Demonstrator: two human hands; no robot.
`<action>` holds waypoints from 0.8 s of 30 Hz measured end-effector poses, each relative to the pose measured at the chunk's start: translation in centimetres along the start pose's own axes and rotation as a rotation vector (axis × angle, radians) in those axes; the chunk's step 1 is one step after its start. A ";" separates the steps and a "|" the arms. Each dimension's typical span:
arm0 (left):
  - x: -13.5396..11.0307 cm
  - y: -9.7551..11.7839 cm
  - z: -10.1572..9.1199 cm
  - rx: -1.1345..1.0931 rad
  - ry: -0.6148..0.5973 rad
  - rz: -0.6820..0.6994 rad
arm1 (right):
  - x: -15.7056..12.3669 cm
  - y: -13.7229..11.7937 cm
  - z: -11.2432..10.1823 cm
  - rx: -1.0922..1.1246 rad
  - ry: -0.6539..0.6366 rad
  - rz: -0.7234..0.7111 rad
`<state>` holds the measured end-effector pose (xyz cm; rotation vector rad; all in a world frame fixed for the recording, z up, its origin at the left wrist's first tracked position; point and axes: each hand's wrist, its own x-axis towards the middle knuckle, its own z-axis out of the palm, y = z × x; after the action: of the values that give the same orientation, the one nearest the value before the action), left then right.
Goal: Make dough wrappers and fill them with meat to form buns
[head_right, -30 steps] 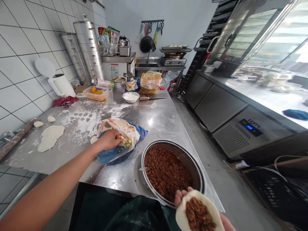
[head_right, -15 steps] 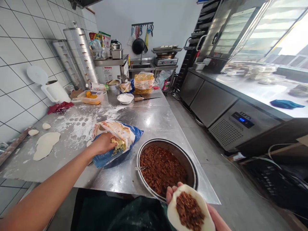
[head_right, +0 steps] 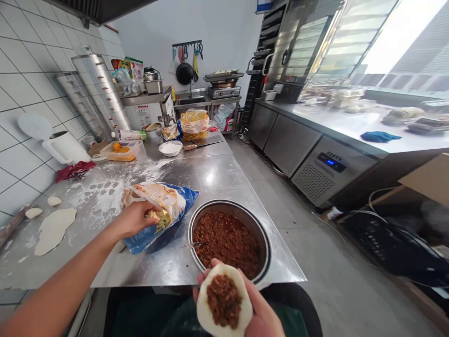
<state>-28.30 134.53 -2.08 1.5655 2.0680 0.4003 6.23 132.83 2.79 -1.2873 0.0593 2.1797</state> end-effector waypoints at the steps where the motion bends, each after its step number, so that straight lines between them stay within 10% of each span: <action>1: -0.2 0.2 -0.1 0.002 -0.008 0.004 | 0.2 0.6 0.1 -0.010 -0.040 0.033; 17: -1.8 0.8 -0.7 0.016 -0.028 0.055 | 5.4 7.9 2.4 0.139 -0.157 0.105; 24: -7.4 5.7 -1.5 -0.008 -0.043 0.069 | 6.1 8.7 3.5 0.128 -0.124 0.092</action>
<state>-23.03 129.19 3.74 1.6304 1.9816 0.3961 -3.13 129.68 -2.51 -1.0960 0.2089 2.2895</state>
